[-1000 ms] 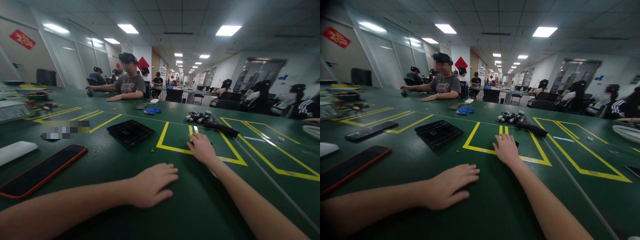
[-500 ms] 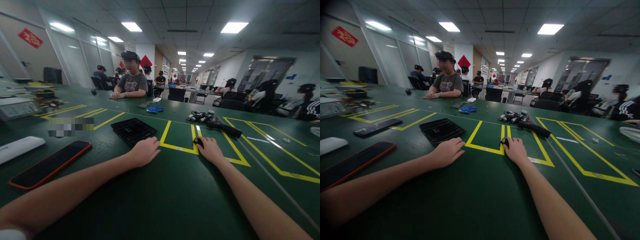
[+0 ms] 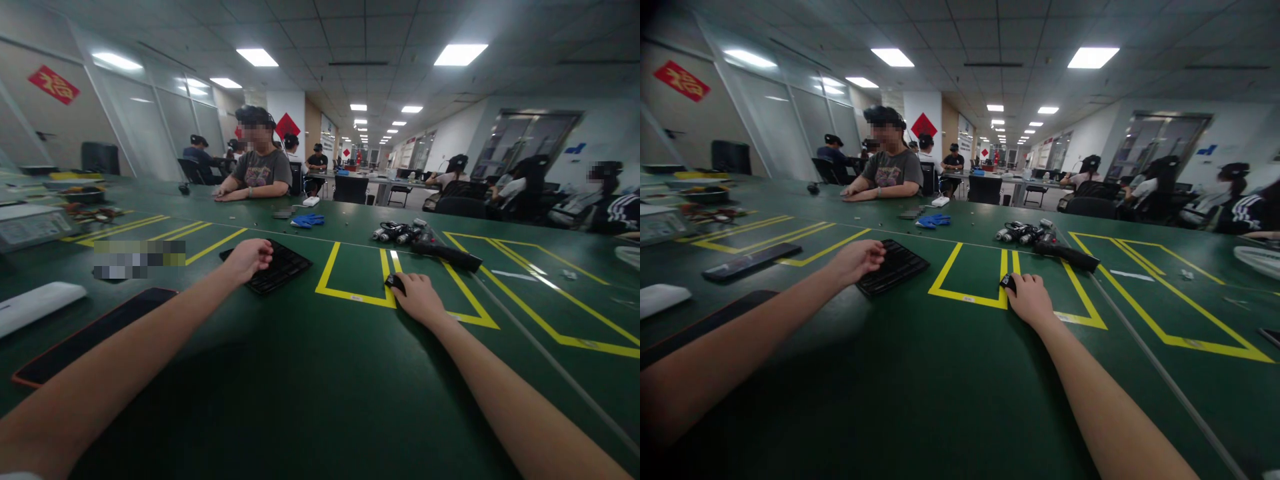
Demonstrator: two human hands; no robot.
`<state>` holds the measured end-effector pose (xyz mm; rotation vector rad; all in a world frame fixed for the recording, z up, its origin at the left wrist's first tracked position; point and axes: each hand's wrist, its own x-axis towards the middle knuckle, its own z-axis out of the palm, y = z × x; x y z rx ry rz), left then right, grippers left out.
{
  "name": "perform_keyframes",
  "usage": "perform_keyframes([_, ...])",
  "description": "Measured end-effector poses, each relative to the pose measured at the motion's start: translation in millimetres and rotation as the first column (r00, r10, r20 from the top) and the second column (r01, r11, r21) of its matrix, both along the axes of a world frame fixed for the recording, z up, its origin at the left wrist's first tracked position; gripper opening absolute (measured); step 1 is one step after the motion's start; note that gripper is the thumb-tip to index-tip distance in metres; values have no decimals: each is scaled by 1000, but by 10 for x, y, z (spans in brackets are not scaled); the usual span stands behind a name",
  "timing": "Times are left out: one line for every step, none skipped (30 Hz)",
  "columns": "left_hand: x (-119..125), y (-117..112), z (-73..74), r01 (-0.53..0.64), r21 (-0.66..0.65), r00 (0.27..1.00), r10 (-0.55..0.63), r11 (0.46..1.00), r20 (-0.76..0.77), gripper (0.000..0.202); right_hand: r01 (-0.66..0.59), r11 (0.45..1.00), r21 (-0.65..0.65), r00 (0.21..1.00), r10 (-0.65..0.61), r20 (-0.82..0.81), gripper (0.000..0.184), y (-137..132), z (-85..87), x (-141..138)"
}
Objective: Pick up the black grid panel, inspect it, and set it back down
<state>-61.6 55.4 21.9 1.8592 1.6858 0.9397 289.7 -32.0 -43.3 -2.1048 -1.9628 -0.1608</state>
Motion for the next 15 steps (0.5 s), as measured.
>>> perform_keyframes([-98, 77, 7, -80, 1, 996, 80, 997, -44, 9, 1, 1000, -1, 1000, -1, 2, 44, 1, 1, -5])
perform_keyframes([-190, 133, 1, -132, 3, 987, 132, 991, -86, 13, 2, 1000, -1, 1000, -2, 5, 44, 3, 1, -10])
perform_keyframes([-271, 169, -17, -157, 5, 978, 156, 988, -141, 19, 3, 1000, -1, 1000, -3, 10, 44, 5, -1, -13])
perform_keyframes([-337, 188, -43, -173, 6, 962, 170, 985, -215, 26, 2, 1000, 0, 1000, -2, 16, 44, 8, -5, -14])
perform_keyframes([-386, 196, -74, -184, 5, 931, 176, 983, -321, 33, 2, 1000, 3, 1000, -2, 21, 44, 11, -10, -12])
perform_keyframes([-418, 196, -106, -179, -3, 882, 159, 984, -443, 39, 2, 1000, 7, 1000, -2, 22, 44, 14, -16, -5])
perform_keyframes([-436, 195, -137, -156, -15, 820, 121, 988, -560, 45, 0, 1000, 12, 1000, 0, 19, 44, 17, -22, 4])
perform_keyframes([-440, 195, -164, -119, -26, 751, 73, 993, -656, 50, -3, 1000, 16, 1000, 2, 13, 44, 20, -28, 14])
perform_keyframes([-436, 197, -186, -75, -37, 693, 25, 996, -720, 53, -4, 1000, 20, 1000, 4, 2, 44, 22, -31, 22])
perform_keyframes([-425, 199, -204, -34, -44, 660, -10, 998, -751, 54, -3, 1000, 22, 1000, 3, -12, 44, 23, -33, 23])
perform_keyframes([-409, 199, -218, -8, -44, 640, -29, 999, -768, 54, -2, 1000, 25, 1000, 3, -30, 44, 22, -32, 15])
perform_keyframes([-387, 193, -229, 2, -37, 629, -30, 999, -777, 53, -2, 1000, 31, 999, 4, -54, 44, 19, -29, -8])
perform_keyframes([-359, 178, -237, 0, -29, 625, -22, 1000, -780, 51, -9, 999, 37, 996, 12, -87, 43, 15, -25, -49])
perform_keyframes([-322, 150, -243, -1, -24, 629, -18, 1000, -777, 49, -25, 999, 42, 991, 30, -128, 42, 7, -19, -108])
perform_keyframes([-276, 109, -248, 5, -16, 643, -16, 1000, -766, 47, -54, 998, 44, 982, 61, -177, 41, -5, -15, -186])
